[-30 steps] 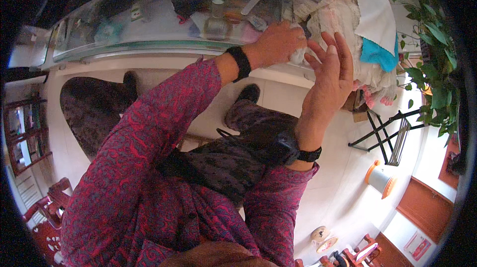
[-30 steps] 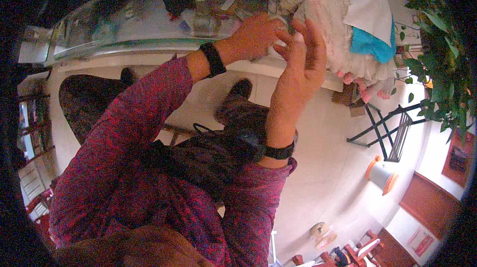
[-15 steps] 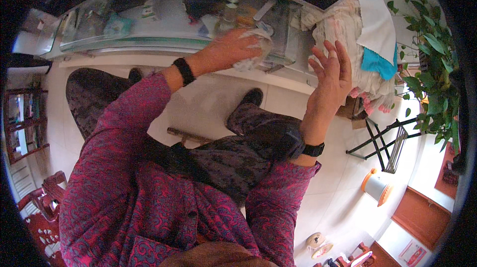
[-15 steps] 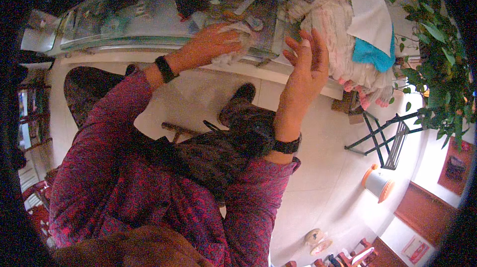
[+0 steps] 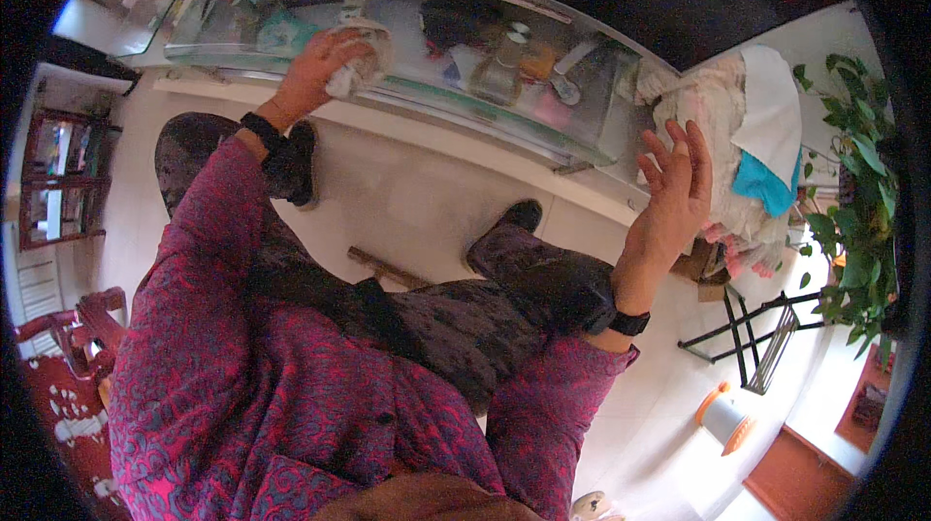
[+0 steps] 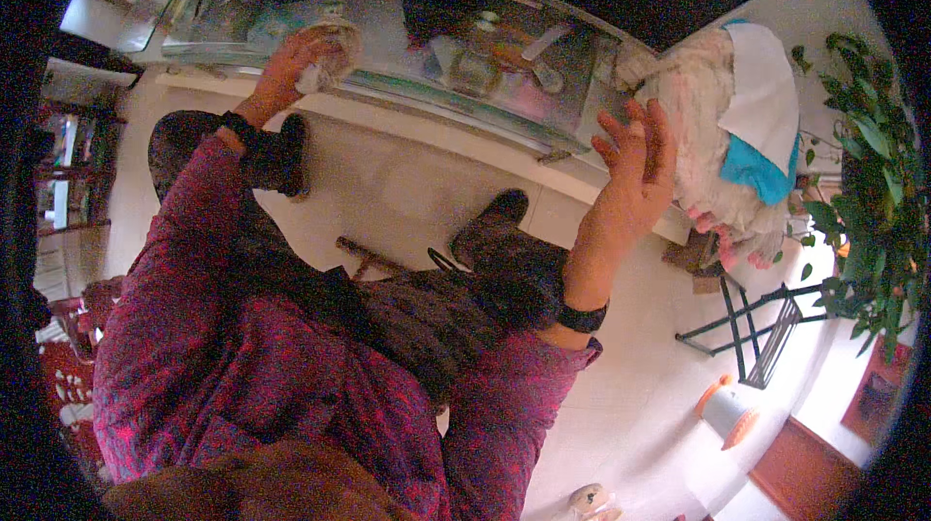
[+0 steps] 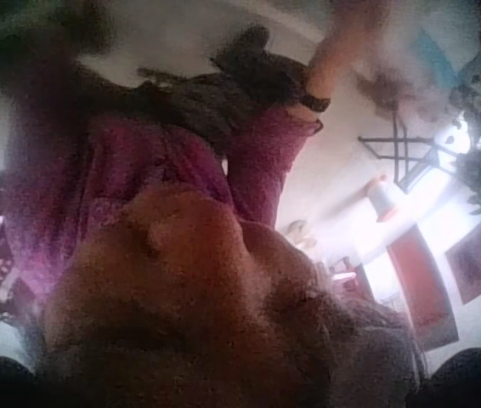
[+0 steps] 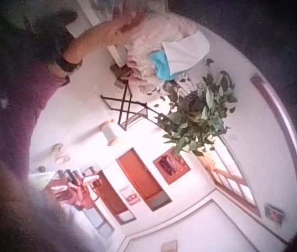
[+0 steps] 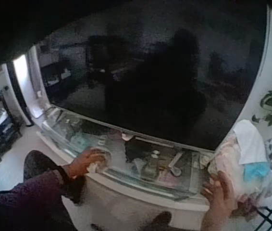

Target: The person wipes the glass top and side panels of a curved display cabinet using a white cloth. They move along the cabinet, cleaning different sections of the glass surface and the frame.

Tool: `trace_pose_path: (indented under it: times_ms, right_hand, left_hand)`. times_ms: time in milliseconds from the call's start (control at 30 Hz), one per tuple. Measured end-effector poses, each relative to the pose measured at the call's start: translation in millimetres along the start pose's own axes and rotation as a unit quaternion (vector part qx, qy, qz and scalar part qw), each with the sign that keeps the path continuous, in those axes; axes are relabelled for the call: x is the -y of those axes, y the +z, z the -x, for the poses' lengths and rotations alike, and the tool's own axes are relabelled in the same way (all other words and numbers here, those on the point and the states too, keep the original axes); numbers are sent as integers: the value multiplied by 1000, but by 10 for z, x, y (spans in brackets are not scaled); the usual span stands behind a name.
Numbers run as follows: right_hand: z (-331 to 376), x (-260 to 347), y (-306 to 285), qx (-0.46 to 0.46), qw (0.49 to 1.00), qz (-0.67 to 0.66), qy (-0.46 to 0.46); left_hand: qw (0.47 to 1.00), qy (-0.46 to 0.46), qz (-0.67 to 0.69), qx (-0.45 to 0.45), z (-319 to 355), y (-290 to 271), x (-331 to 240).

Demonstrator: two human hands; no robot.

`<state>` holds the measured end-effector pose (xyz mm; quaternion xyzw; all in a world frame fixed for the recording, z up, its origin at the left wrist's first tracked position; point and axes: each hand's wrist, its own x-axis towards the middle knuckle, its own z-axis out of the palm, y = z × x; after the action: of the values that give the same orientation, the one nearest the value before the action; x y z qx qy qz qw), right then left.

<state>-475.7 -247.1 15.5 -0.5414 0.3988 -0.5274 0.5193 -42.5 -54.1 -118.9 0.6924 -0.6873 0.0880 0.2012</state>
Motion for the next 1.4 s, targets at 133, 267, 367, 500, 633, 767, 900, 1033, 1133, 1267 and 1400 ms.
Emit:
trace_pose_path:
  times_ms: [133, 267, 367, 500, 633, 767, 900, 1033, 1133, 1267, 1400]
  right_hand:
    - [1, 5, 86, 19, 1000, 3, -10]
    - [-9, -11, 182, 33, 999, 5, -7]
    - [-29, -50, 286, 46, 999, 8, -15]
    - [-68, -118, 458, 54, 998, 27, -9]
    - [-116, -187, 567, 66, 997, 41, -11]
    - [-137, -234, 609, 67, 995, 80, -1]
    - [-119, -250, 648, 81, 992, 100, -10]
    - [-113, -251, 691, 90, 987, 130, -4]
    - [-129, -272, 732, 91, 985, 144, -1]
    - [-149, -298, 778, 102, 985, 142, -6]
    - [-187, -310, 837, 102, 983, 150, 1]
  left_hand:
    - [977, -203, -16, -67, 241, -195, 389]
    - [968, -213, -30, -132, 150, -146, 432]
    - [977, -176, -20, -117, -169, 23, 168]
    - [989, -36, 78, -117, -872, 339, -475]
    - [995, -5, 85, 42, -1268, 452, -929]
    - [993, 69, 99, -6, -1196, 345, -620]
    - [994, 21, 93, -45, -985, 246, 246]
    - [997, -69, 0, -43, -608, -71, 1382]
    - [969, -231, -72, -55, -313, -333, 1994]
    - [918, -395, -24, -7, -196, -496, 2430]
    - [939, -340, -13, 52, -445, -294, 2229]
